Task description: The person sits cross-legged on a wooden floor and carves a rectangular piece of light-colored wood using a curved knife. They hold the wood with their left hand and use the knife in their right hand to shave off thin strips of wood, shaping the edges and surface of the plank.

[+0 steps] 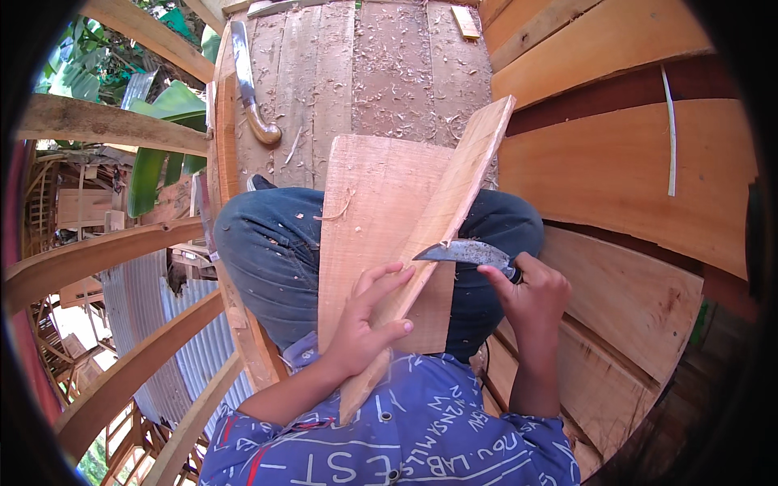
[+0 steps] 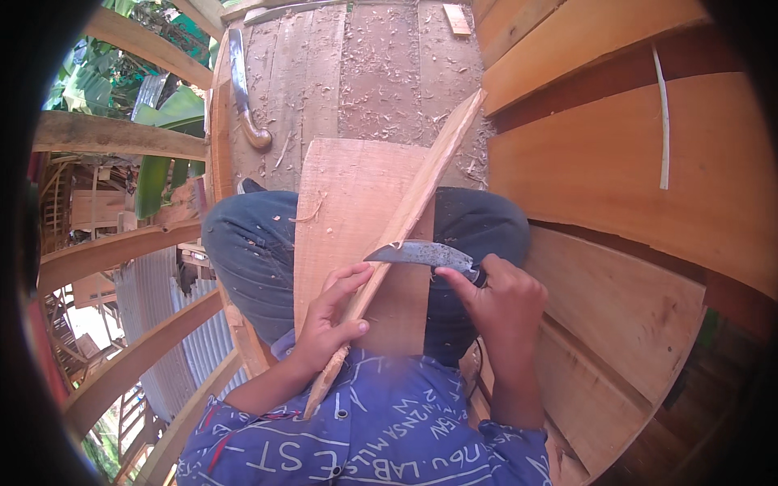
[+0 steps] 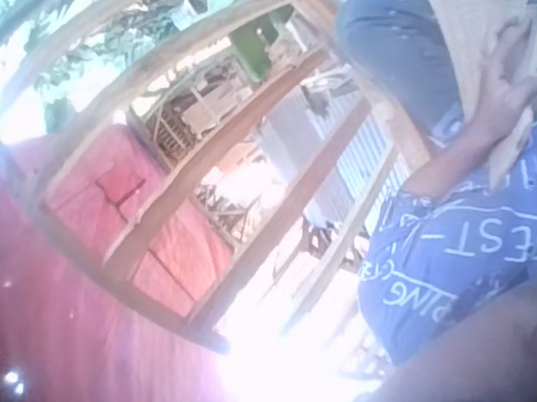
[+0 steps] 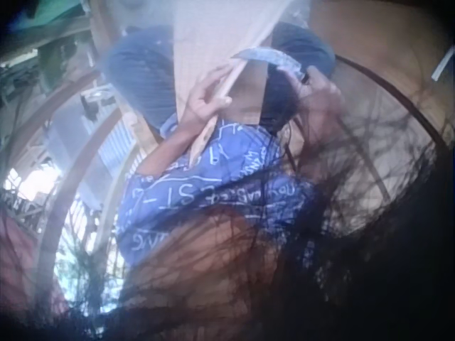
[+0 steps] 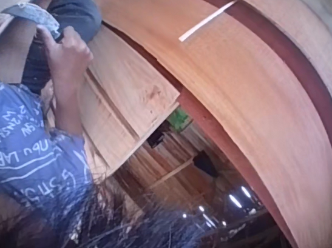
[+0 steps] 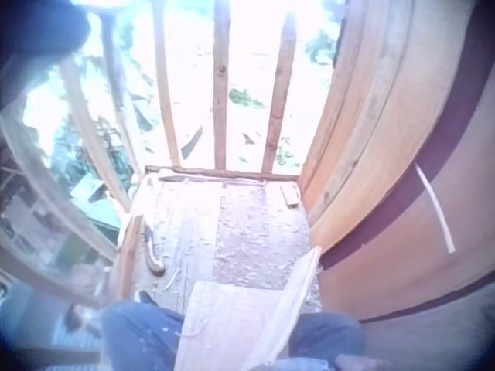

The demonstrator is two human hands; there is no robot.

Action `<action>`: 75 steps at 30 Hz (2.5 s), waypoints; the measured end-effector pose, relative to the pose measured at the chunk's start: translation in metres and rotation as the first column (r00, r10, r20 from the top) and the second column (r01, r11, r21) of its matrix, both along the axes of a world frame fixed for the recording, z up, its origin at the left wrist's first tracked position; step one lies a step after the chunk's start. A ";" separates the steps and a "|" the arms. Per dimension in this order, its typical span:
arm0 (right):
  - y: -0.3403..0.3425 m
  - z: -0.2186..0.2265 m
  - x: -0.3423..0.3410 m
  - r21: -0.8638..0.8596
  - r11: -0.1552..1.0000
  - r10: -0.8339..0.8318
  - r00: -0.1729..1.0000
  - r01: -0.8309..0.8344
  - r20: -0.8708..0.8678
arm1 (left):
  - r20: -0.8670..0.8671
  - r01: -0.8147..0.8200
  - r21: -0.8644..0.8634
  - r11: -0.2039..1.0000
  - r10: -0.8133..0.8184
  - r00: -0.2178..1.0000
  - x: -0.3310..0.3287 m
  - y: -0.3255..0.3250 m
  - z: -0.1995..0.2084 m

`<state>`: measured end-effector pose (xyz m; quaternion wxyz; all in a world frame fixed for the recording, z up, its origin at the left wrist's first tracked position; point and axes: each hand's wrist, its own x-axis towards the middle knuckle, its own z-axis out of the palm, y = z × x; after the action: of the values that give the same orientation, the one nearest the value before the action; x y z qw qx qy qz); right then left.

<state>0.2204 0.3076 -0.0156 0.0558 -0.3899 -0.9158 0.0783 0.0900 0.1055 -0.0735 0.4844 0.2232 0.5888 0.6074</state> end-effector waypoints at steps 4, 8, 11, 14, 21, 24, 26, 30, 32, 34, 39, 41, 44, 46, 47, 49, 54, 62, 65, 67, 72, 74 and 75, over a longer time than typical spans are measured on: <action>0.004 -0.005 -0.001 0.010 1.000 -0.019 1.000 0.019 -0.001 | -0.019 0.025 -0.021 0.999 -0.025 1.000 -0.003 0.002 0.004; 0.018 -0.009 0.001 0.040 0.989 -0.140 0.988 0.143 -0.073 | -0.042 0.029 -0.023 0.999 -0.029 0.999 -0.002 0.001 0.002; 0.047 0.004 0.007 -0.167 0.895 -0.439 0.882 0.413 -0.173 | -0.075 0.052 -0.034 0.998 -0.054 0.996 -0.004 -0.001 0.002; 0.033 0.003 0.014 -0.384 0.911 -0.280 0.907 0.148 -0.314 | -0.031 0.051 -0.043 0.998 -0.052 0.998 -0.001 0.000 0.004; -0.016 -0.048 -0.029 -0.843 0.513 -0.537 0.706 -0.162 -0.463 | -0.254 0.116 -0.137 0.984 -0.148 0.956 -0.007 0.009 0.017; -0.019 -0.058 -0.039 -0.783 0.563 -0.519 0.624 -0.266 -0.585 | -0.346 0.141 -0.185 0.973 -0.199 0.917 -0.013 0.012 0.025; -0.015 -0.054 -0.040 -0.823 0.506 -0.558 0.628 -0.260 -0.542 | -0.399 0.154 -0.207 0.966 -0.227 0.888 -0.014 0.015 0.026; -0.012 -0.044 -0.036 -0.909 0.318 -0.722 0.552 -0.270 -0.417 | -0.593 0.102 -0.251 0.963 -0.236 0.770 -0.025 0.024 0.036; -0.009 -0.048 -0.031 -0.903 0.276 -0.767 0.490 -0.330 -0.414 | -0.673 -0.010 -0.231 0.973 -0.152 0.724 -0.039 0.026 0.047; -0.006 -0.048 -0.031 -0.899 0.223 -0.814 0.435 -0.378 -0.385 | -0.711 -0.151 -0.177 0.973 -0.020 0.703 -0.056 0.024 0.055; -0.001 -0.055 -0.039 -0.809 0.062 -0.883 0.346 -0.584 -0.318 | -0.206 0.316 -0.199 0.928 -0.355 0.912 -0.097 0.000 0.034; 0.000 -0.062 -0.045 -0.768 0.003 -0.883 0.360 -0.640 -0.303 | 0.073 0.420 -0.151 0.895 -0.413 0.908 -0.103 0.000 0.047; -0.001 -0.063 -0.057 -0.755 -0.020 -0.847 0.413 -0.655 -0.336 | 0.089 0.449 -0.116 0.886 -0.441 0.893 -0.102 -0.003 0.062; -0.003 -0.063 -0.063 -0.735 -0.031 -0.834 0.422 -0.678 -0.354 | -0.004 0.407 -0.118 0.906 -0.411 0.912 -0.099 -0.005 0.069; -0.004 -0.061 -0.067 -0.746 -0.012 -0.835 0.417 -0.666 -0.360 | -0.036 0.373 -0.117 0.920 -0.379 0.925 -0.097 -0.006 0.073; -0.005 -0.053 -0.073 -0.766 0.028 -0.839 0.402 -0.642 -0.367 | -0.135 0.288 -0.140 0.947 -0.307 0.942 -0.094 -0.010 0.081; -0.005 -0.058 -0.068 -0.824 0.200 -0.642 0.565 -0.530 -0.519 | -0.432 0.072 -0.348 0.935 -0.227 0.873 -0.088 -0.021 0.115; -0.025 -0.059 -0.035 -0.735 0.569 -0.230 0.786 -0.369 -0.573 | -0.553 0.041 -0.555 0.831 -0.405 0.728 -0.074 -0.046 0.115; -0.031 -0.049 -0.042 -0.598 0.715 -0.017 0.845 -0.364 -0.535 | -0.536 0.037 -0.590 0.807 -0.425 0.730 -0.065 -0.051 0.105; -0.035 -0.049 -0.044 -0.496 0.789 0.075 0.858 -0.362 -0.507 | -0.530 0.036 -0.600 0.799 -0.430 0.731 -0.064 -0.050 0.103; -0.039 -0.041 -0.051 -0.432 0.842 0.122 0.894 -0.323 -0.431 | -0.562 0.024 -0.609 0.793 -0.452 0.693 -0.059 -0.044 0.106; -0.036 -0.044 -0.051 -0.433 0.859 0.099 0.918 -0.274 -0.385 | -0.568 0.029 -0.596 0.802 -0.447 0.691 -0.056 -0.043 0.108; -0.035 -0.044 -0.052 -0.420 0.870 0.098 0.924 -0.260 -0.369 | -0.570 0.032 -0.590 0.807 -0.444 0.691 -0.056 -0.042 0.108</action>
<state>0.1688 0.2731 -0.0596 0.1094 -0.2849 -0.8802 0.3635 0.0344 0.0637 0.0348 0.3520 0.3641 0.8339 0.2194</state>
